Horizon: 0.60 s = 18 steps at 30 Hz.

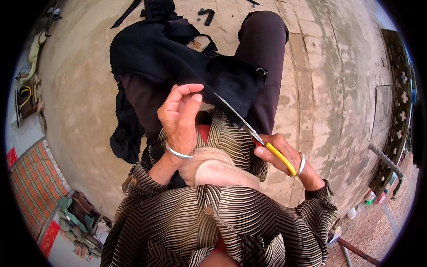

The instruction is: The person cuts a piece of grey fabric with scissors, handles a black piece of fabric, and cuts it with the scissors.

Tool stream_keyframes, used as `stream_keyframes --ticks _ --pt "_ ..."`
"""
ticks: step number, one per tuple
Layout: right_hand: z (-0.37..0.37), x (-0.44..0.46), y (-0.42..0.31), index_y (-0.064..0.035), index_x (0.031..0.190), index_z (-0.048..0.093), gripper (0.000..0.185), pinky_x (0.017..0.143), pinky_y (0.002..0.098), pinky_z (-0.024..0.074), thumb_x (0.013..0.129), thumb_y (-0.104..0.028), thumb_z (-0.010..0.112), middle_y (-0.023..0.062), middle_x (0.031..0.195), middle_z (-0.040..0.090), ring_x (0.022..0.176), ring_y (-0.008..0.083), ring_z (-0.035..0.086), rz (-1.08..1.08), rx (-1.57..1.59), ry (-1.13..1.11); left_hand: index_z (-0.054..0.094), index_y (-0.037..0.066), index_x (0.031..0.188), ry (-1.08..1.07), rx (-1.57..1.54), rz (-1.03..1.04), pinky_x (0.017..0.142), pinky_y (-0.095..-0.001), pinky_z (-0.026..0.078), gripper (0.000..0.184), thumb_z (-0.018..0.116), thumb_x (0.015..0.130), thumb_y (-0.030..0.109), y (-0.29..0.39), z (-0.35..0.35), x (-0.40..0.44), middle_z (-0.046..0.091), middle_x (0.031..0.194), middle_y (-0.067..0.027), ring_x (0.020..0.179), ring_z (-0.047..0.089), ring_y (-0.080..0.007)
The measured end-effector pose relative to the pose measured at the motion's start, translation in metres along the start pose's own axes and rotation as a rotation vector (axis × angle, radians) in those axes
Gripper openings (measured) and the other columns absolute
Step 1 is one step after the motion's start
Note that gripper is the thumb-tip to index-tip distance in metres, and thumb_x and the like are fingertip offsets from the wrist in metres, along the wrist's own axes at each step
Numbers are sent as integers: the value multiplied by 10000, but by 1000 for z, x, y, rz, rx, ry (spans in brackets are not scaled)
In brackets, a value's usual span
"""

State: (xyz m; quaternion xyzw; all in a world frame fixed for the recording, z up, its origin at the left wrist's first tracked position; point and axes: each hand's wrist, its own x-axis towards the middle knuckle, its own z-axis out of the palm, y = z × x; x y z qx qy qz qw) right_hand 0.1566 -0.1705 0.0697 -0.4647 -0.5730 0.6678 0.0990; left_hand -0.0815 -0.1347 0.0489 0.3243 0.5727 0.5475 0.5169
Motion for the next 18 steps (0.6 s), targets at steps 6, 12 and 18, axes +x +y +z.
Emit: stream_keyframes --ticks 6,12,18 --pt "7 2 -1 9 711 485 473 489 353 370 935 -395 585 113 530 402 486 220 382 -1 -23 32 507 -61 1182 -133 -172 -113 721 -194 478 403 627 799 -98 9 4 0 576 894 -33 796 560 -72" --pt "12 5 1 16 698 476 464 480 389 376 906 -370 627 190 542 419 481 343 439 -51 -55 105 438 -70 1267 -183 -116 -52 789 -217 490 507 612 793 -127 5 7 -1 624 981 -121 845 579 -111" --pt "11 8 -6 32 706 471 476 481 406 382 895 -371 640 203 518 410 482 382 469 -47 -172 91 379 -38 1326 -174 -114 -45 777 -209 479 592 614 794 -142 2 11 -2 618 954 -105 838 578 -99"
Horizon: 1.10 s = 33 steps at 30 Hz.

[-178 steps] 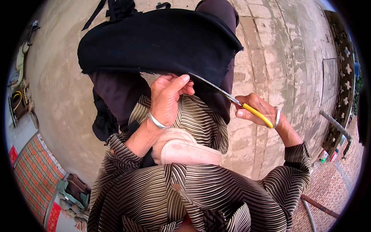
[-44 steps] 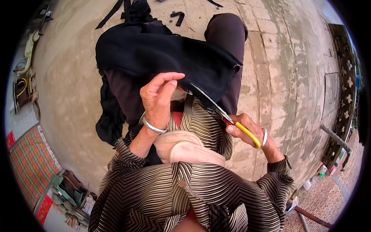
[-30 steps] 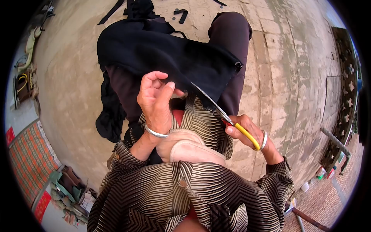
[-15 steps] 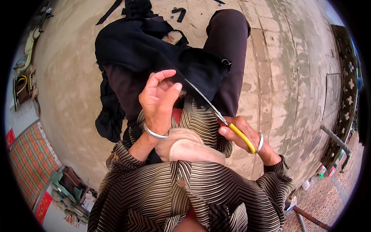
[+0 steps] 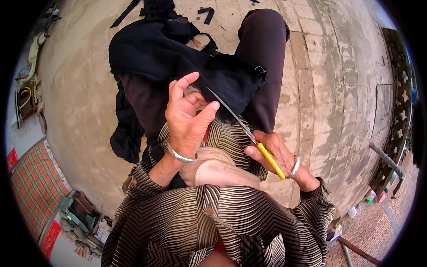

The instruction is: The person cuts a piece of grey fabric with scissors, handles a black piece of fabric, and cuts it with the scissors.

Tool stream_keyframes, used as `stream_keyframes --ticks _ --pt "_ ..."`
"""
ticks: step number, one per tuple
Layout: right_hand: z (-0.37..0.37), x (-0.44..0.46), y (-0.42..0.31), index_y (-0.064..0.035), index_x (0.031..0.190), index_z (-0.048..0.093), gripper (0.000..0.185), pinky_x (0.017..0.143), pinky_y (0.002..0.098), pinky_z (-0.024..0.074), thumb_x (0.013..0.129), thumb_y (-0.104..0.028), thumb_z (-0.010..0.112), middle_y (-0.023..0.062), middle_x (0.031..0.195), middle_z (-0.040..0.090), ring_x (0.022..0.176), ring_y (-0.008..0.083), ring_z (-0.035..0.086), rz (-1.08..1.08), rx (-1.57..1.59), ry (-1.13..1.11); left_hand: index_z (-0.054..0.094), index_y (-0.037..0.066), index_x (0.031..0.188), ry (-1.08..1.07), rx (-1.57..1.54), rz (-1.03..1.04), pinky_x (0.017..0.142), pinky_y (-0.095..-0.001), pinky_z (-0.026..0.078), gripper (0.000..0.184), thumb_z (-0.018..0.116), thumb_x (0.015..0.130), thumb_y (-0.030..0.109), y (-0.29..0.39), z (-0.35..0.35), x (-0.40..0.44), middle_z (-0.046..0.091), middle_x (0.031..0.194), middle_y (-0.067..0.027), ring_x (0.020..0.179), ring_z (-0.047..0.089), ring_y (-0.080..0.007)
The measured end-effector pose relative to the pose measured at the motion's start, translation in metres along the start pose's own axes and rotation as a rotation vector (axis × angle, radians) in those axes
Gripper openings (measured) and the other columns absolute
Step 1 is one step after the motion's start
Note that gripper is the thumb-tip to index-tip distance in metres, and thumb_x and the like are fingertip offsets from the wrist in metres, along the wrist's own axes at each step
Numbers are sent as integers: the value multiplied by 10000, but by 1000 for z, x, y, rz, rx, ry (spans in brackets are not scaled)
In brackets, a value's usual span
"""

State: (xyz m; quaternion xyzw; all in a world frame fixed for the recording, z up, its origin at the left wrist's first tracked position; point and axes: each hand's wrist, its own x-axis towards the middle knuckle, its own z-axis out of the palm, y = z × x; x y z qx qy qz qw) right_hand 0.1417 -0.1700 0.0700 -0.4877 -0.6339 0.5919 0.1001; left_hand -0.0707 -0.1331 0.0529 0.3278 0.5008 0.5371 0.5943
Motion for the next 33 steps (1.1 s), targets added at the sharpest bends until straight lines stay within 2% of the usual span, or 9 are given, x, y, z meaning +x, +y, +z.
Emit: stream_keyframes --ticks 3,7,13,16,19,21,28,30,33 --pt "1 1 3 31 708 470 491 480 406 381 894 -393 636 207 535 424 487 387 462 -22 0 7 387 -77 1293 -9 -19 -14 739 -222 532 592 616 756 -177 0 1 -1 433 1093 -50 841 607 -96" --pt "-5 1 2 27 744 472 516 481 399 385 882 -442 638 195 542 435 483 366 471 -61 17 -43 357 -24 1350 -23 36 -10 747 -197 466 624 611 794 -149 -1 -2 -1 617 910 -84 819 580 -83" --pt "-12 3 3 13 899 442 626 556 369 421 826 -574 649 124 634 471 580 260 509 8 215 -256 357 -60 1329 -32 26 -1 731 -211 525 637 602 753 -175 1 -3 -3 507 1007 -50 807 607 -86" --pt "-10 4 2 -6 890 452 720 576 301 349 777 -702 598 30 753 408 652 157 391 62 223 -245 333 -50 1349 -27 41 10 734 -206 519 663 599 753 -171 0 -4 -4 535 973 -49 794 604 -80" --pt "-11 6 3 -2 892 446 731 581 308 351 776 -709 594 37 769 395 667 159 390 62 223 -256 308 -44 1368 -56 58 1 738 -202 516 691 599 753 -170 1 -1 -5 549 976 -53 794 601 -77" --pt "-12 7 3 33 950 425 676 613 373 433 828 -600 625 167 716 490 645 288 526 13 126 -262 292 -36 1380 -63 28 19 735 -200 513 707 597 756 -166 1 2 -5 569 937 -53 792 603 -78" --pt "-8 8 0 52 919 453 621 585 407 422 863 -548 604 207 678 489 618 354 537 -24 83 -184 288 -29 1388 -27 35 9 745 -209 514 718 593 754 -171 0 3 -5 559 954 -54 802 604 -82" --pt "-5 8 -1 47 869 469 572 559 417 411 891 -513 581 211 628 471 581 379 518 -25 46 -107 238 -23 1428 -114 48 2 910 -260 477 716 571 811 -164 2 -1 -7 634 1032 -144 977 614 -146" --pt "-2 8 4 42 819 469 534 540 420 399 912 -474 570 214 592 452 556 403 495 -31 36 -88 235 -21 1430 -97 49 -3 911 -258 476 720 568 808 -168 4 1 -6 634 1034 -141 980 612 -145"
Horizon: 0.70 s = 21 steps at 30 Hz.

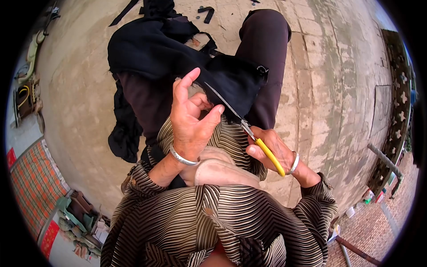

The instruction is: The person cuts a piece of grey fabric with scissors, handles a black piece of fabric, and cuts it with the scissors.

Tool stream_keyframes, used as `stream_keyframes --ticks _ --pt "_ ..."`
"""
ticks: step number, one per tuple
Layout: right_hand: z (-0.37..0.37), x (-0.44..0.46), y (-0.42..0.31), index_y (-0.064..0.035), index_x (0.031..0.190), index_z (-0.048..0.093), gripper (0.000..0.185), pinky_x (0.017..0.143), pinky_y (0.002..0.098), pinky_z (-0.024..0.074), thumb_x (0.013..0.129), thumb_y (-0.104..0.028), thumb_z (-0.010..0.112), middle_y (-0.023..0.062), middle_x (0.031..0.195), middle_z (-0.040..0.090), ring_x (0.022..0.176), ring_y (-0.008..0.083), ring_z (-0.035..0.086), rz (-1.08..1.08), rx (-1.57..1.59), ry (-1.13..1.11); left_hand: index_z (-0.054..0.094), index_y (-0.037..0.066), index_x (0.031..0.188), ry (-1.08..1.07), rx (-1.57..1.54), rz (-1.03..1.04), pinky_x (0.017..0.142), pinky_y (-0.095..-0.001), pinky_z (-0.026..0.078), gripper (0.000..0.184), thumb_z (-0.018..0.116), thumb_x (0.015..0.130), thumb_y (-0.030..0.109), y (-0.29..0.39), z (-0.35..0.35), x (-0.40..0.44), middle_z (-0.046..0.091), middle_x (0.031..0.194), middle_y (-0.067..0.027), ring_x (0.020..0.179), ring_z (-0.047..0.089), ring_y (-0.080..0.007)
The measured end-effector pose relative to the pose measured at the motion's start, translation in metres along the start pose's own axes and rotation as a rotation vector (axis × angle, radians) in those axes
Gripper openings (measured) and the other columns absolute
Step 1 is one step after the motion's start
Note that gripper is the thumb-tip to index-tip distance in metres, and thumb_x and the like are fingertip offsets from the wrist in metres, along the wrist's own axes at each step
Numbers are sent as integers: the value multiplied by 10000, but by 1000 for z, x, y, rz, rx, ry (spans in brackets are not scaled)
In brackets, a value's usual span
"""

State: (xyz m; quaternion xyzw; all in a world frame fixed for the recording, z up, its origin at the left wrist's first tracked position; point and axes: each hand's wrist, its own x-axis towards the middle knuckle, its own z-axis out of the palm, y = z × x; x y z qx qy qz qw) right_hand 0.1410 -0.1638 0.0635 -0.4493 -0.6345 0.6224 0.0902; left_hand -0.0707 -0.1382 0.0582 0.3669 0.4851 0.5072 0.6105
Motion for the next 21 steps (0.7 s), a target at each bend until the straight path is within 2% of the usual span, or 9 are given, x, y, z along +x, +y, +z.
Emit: stream_keyframes --ticks 4,6,10,12,15,18,21 --pt "0 1 -4 39 781 460 507 522 421 389 924 -435 569 210 573 435 537 412 477 -13 -40 27 230 -21 1431 0 2 0 908 -255 473 724 568 808 -167 -1 0 1 633 1031 -139 981 610 -143" --pt "-1 1 -7 39 765 454 488 516 424 383 937 -404 562 212 569 428 535 422 461 15 -8 21 277 -24 1398 49 -19 28 738 -209 509 730 584 753 -172 -3 2 2 548 980 -62 798 594 -82" --pt "0 2 -4 39 811 467 515 517 413 393 913 -451 586 195 573 438 524 382 481 -11 31 33 249 -11 1417 42 -32 19 737 -205 504 751 581 761 -164 0 1 3 588 917 -67 790 593 -82" --pt "-7 1 -10 44 884 473 569 536 395 412 872 -505 626 170 606 465 547 317 518 8 18 -93 206 3 1440 37 -32 4 740 -202 498 784 575 767 -160 3 1 4 611 853 -71 774 593 -81" --pt "-9 3 -7 53 958 457 633 567 378 429 840 -539 650 152 648 486 591 270 544 20 91 -143 168 11 1459 8 -12 6 743 -204 496 813 568 772 -163 1 1 2 609 846 -71 762 593 -81" --pt "-9 7 -9 60 976 446 639 589 374 433 849 -535 640 152 664 491 605 277 548 -33 89 -110 141 12 1471 20 -14 4 743 -209 496 834 568 777 -163 3 3 3 612 843 -67 755 594 -83" --pt "-12 9 -10 61 992 434 626 593 375 433 864 -522 623 153 649 482 608 293 554 16 56 -163 126 15 1476 11 3 -9 747 -211 498 846 571 778 -162 1 -1 2 614 841 -66 765 599 -86"
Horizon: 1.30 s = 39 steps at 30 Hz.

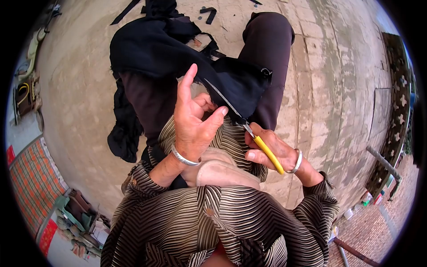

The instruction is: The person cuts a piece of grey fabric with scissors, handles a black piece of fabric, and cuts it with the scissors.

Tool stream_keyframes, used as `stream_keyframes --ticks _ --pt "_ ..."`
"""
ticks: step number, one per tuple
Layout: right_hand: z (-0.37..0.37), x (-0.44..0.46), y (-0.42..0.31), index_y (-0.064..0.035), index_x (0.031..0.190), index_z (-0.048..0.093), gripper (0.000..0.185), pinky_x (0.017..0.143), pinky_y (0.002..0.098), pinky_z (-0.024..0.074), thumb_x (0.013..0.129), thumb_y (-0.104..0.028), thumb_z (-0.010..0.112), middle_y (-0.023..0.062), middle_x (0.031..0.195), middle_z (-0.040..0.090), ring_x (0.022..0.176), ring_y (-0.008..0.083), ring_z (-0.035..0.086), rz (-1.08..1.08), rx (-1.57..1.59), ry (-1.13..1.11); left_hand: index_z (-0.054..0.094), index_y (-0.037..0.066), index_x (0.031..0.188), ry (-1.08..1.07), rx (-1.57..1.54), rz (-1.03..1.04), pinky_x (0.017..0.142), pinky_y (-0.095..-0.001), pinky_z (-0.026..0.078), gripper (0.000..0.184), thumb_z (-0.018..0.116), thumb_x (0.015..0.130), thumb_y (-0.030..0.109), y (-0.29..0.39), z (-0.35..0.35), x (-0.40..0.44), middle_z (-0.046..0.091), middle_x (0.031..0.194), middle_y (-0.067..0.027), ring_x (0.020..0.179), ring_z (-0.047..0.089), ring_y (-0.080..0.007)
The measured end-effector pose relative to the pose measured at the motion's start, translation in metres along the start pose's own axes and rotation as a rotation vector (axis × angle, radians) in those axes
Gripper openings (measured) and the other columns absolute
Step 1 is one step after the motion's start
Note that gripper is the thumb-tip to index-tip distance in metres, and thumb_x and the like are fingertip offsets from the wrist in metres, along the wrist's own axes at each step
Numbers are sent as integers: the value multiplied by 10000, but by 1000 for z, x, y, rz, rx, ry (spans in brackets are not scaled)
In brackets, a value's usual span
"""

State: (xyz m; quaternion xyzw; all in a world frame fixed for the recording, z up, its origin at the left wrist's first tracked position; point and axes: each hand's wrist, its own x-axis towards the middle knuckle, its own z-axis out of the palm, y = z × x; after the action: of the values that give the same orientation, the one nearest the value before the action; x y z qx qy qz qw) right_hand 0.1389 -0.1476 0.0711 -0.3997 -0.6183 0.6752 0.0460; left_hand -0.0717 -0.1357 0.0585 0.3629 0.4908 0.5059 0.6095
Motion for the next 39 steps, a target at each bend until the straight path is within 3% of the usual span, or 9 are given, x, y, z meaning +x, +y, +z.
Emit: stream_keyframes --ticks 9,16,19,21,22,26,30,36,39 --pt "10 3 3 58 842 475 505 538 420 403 912 -428 593 208 565 445 544 409 482 -34 -84 170 105 16 1479 -2 -3 9 746 -220 503 861 571 777 -161 2 2 1 611 830 -78 768 603 -92" --pt "11 3 -2 44 730 467 485 489 409 367 929 -381 587 197 543 394 489 360 402 64 -29 202 106 7 1479 -23 4 17 753 -229 508 855 555 773 -169 4 1 2 622 856 -91 785 607 -97" --pt "11 2 0 40 709 458 491 482 405 363 932 -380 583 188 533 380 476 344 380 44 -27 209 211 -21 1459 -7 -75 6 732 -215 494 773 546 775 -153 8 1 6 629 901 -91 775 587 -82" --pt "10 0 1 12 765 470 500 491 356 354 938 -454 523 102 556 375 510 199 353 64 -40 205 334 -44 1413 -6 -80 -33 694 -190 460 654 542 795 -104 8 -6 12 630 909 -80 748 554 -63" --pt "10 0 1 12 765 470 500 491 356 354 938 -454 523 102 556 375 510 199 353 65 -39 206 452 -39 1346 19 -55 -21 646 -163 405 527 562 830 -30 5 -9 14 600 836 -13 701 498 -32" --pt "9 -2 1 14 762 460 473 490 371 357 925 -417 567 143 566 383 504 275 354 64 -114 185 560 -22 1244 122 -69 -60 605 -145 353 366 589 890 64 2 -13 20 515 737 68 649 427 2" --pt "14 -2 5 24 685 460 538 464 408 370 895 -445 620 198 515 402 465 386 448 6 -152 231 553 -46 1243 161 -35 -95 705 -171 419 343 562 924 78 -6 -20 21 594 871 9 738 508 -33" --pt "13 -2 6 27 707 486 506 481 397 401 890 -422 632 212 541 463 501 384 508 10 -164 195 600 -35 1186 233 44 -22 621 -140 336 282 581 919 52 -4 -19 19 566 848 52 669 409 3" --pt "12 -5 1 27 742 517 476 519 424 427 898 -412 615 232 579 503 572 409 550 91 -81 179 615 -24 1184 261 116 -35 577 -145 243 310 622 881 42 5 -12 19 443 745 104 641 330 14"
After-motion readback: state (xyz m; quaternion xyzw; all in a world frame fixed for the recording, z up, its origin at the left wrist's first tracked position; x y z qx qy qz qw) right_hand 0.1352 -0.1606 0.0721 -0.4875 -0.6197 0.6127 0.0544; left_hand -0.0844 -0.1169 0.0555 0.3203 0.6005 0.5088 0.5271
